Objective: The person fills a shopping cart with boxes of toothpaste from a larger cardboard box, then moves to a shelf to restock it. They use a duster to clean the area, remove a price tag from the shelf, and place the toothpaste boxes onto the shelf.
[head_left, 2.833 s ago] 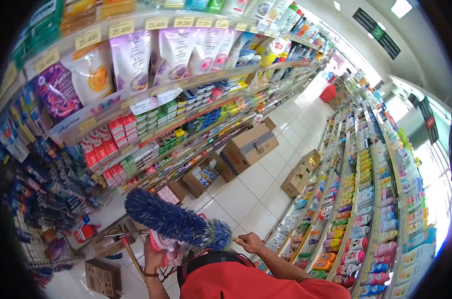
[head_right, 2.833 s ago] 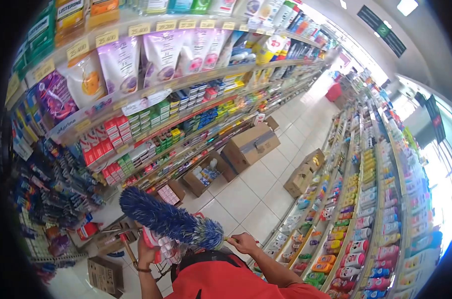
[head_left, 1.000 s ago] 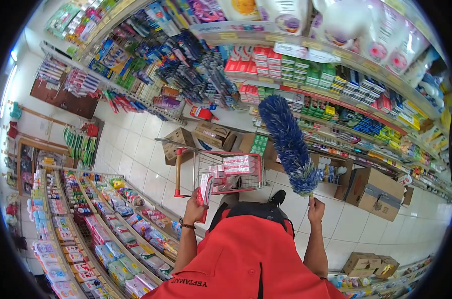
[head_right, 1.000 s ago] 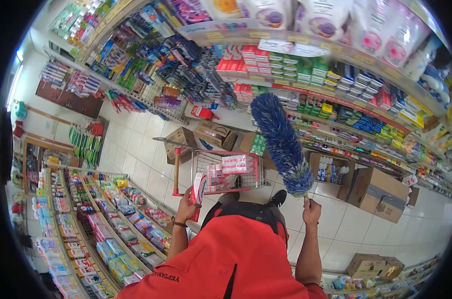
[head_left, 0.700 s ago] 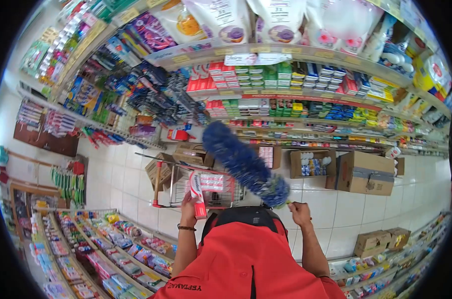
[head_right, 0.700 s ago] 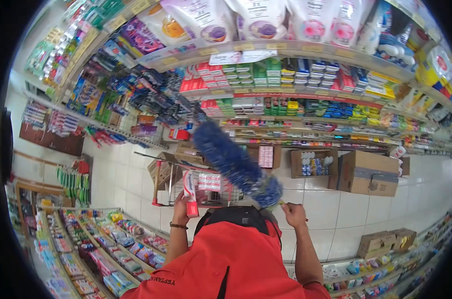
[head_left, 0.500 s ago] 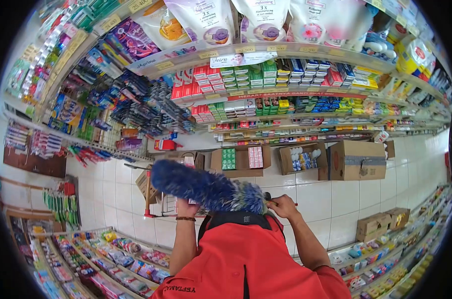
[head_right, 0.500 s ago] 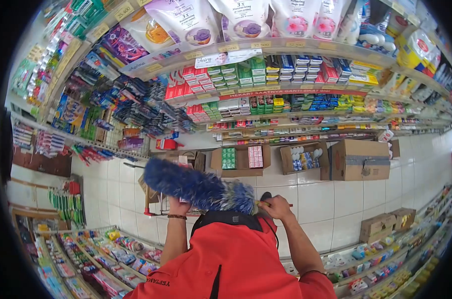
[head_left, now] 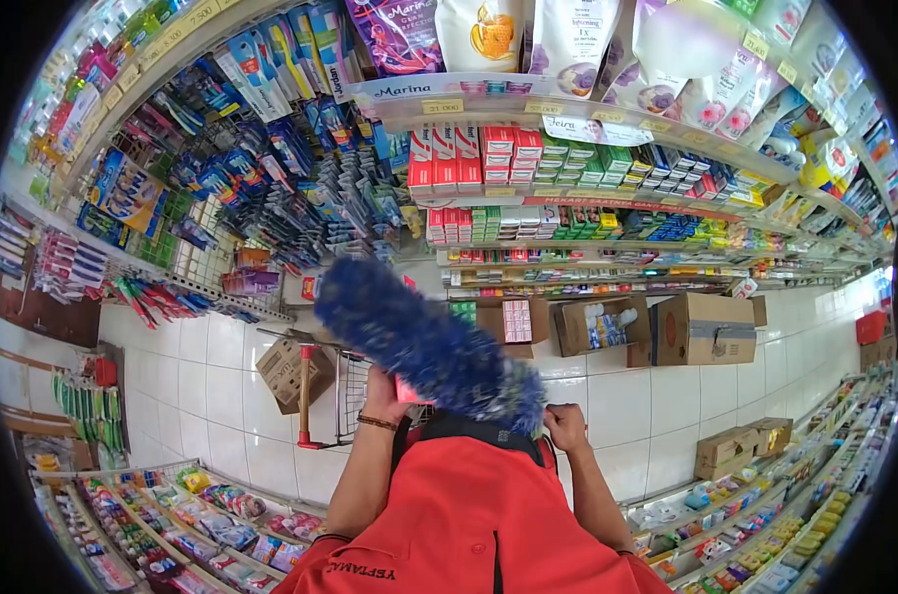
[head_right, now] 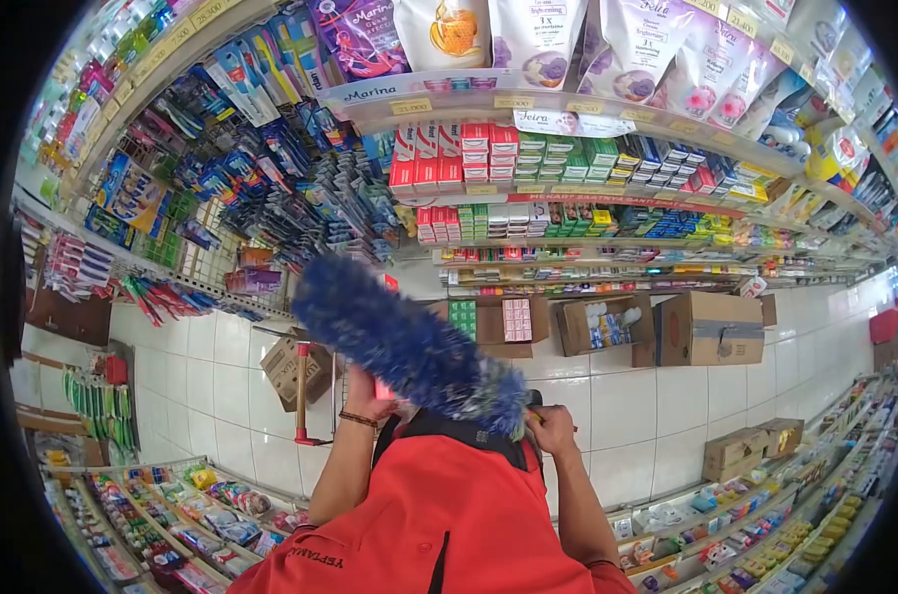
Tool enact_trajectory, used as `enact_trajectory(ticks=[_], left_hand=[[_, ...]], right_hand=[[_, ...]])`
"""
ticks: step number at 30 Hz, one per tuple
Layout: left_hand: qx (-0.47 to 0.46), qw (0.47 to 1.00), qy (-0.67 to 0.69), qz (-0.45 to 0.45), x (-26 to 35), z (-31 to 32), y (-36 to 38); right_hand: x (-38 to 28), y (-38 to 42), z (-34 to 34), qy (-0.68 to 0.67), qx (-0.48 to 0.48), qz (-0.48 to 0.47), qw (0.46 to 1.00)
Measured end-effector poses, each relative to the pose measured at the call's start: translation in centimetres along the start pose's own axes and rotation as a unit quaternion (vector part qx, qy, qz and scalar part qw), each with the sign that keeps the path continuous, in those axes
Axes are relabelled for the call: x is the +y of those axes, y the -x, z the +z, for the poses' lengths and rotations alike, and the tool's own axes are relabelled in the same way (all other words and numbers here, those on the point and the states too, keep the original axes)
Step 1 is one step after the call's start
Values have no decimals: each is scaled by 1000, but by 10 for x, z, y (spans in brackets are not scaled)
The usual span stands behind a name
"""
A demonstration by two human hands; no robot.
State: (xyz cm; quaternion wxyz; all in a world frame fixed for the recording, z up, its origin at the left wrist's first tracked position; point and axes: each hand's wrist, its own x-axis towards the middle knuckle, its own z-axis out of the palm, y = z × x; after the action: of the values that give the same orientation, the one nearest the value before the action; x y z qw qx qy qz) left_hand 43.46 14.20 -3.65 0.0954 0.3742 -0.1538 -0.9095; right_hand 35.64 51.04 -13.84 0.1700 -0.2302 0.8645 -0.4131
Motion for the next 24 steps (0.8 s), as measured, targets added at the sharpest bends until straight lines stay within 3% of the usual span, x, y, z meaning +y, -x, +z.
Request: enact_trajectory(ticks=[1, 2, 4, 8, 9, 11, 13, 15, 18, 20, 21, 23, 24], left_hand=[[9, 1000, 8, -15, 6, 18, 12], [9, 1000, 5, -23, 11, -4, 3], [-159, 971, 14, -180, 17, -60, -23], [-301, 934, 8, -190, 7, -13, 2], [-293, 938, 31, -184, 5, -7, 5], [-191, 965, 76, -162, -3, -4, 1], [-80, 994, -45, -57, -13, -39, -34], [-187, 978, 51, -79, -19, -36, -42], [-150, 986, -15, -69, -21, -14, -47], [-137, 972, -157, -109, -14, -28, -54], [-363, 906, -94, -195, -2, -72, -83], [-293, 938, -134, -125, -9, -51, -55], [-209, 962, -160, -78, -10, -26, -33]], right_hand=[[-6, 0, 6, 13, 8, 2, 1000], [-12, 0, 12, 25, 14, 6, 1000], [-17, 0, 23, 45, 28, 47, 998], [-39, -14, 24, -5, 124, 93, 988], [-46, -14, 15, -10, 125, 92, 988], [-42, -9, 8, -19, 132, 92, 987], [-22, 3, -4, 27, 90, -18, 995], [-16, 8, -10, 46, 88, -28, 995], [-6, 10, -13, 108, 30, 18, 994], [-3, 5, -19, 101, 67, 48, 991], [-4, 0, -24, 99, 94, 68, 988], [-11, -7, -41, 134, 158, 101, 973], [-16, -11, -52, 117, 160, 132, 971]])
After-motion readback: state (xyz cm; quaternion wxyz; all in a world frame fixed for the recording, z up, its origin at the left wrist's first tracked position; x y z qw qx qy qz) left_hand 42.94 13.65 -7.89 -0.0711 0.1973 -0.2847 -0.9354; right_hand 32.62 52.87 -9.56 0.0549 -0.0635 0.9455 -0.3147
